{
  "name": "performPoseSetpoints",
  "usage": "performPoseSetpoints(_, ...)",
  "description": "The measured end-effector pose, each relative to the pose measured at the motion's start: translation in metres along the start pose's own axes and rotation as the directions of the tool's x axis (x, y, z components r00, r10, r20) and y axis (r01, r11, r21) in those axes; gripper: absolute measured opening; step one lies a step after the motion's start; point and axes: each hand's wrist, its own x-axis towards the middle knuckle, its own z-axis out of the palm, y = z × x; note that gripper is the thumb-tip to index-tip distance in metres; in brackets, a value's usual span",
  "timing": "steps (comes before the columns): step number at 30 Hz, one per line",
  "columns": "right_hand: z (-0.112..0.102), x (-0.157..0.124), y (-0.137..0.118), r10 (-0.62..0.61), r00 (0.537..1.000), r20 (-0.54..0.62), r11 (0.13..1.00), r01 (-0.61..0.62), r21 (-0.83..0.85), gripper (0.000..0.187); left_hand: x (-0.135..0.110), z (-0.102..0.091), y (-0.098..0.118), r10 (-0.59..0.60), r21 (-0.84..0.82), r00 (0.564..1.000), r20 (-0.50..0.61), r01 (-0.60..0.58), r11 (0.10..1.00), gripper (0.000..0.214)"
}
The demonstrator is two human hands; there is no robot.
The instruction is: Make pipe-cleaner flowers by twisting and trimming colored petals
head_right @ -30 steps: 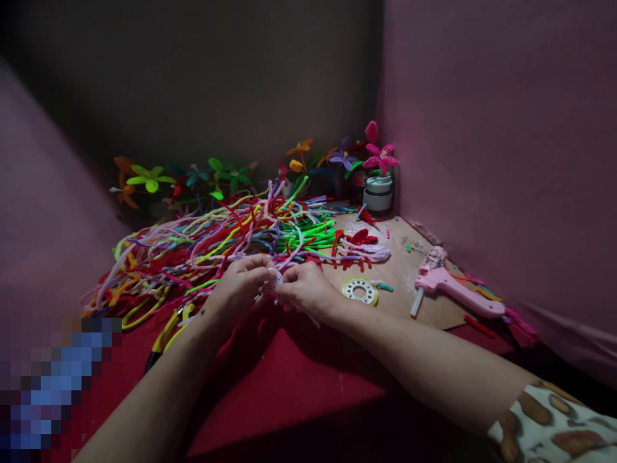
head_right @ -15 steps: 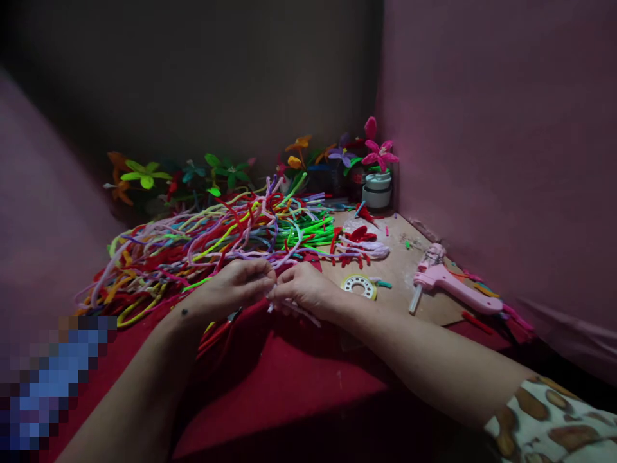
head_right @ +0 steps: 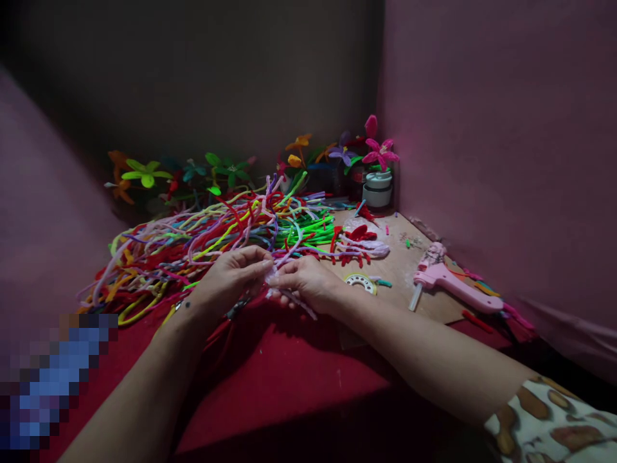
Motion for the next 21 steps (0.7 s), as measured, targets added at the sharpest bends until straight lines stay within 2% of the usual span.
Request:
performPoseSetpoints(5,-0.001,0.001,0.003,-0.024,1.000,0.012,0.997,0.025,-0.068,0.017,0.001,0.004,0.001,0.031,0.060,0.994,-0.104,-0.025,0.998,0.017)
performPoseSetpoints(8,0.000,0.000,0.004,-0.051,0.999,0.001,0.995,0.051,-0.087,0.017,0.003,0.006,-0.002,0.039,0.076,0.994,-0.099,-0.031,0.997,0.016)
performPoseSetpoints(12,0.003,-0.001,0.003,-0.064,0.998,-0.009,0.997,0.063,-0.034,0.012,0.006,0.006,-0.005,0.032,0.048,0.994,-0.106,-0.027,0.998,0.017)
performPoseSetpoints(18,0.000,0.006,0.000,-0.137,0.976,-0.172,0.964,0.171,0.203,0.017,0.007,0.000,-0.008,0.006,-0.128,0.983,-0.183,-0.029,0.991,0.027)
performPoseSetpoints(21,-0.002,0.009,-0.002,-0.177,0.949,-0.261,0.934,0.246,0.259,0.019,0.006,0.000,-0.011,-0.082,-0.191,0.993,-0.079,0.066,0.979,0.028)
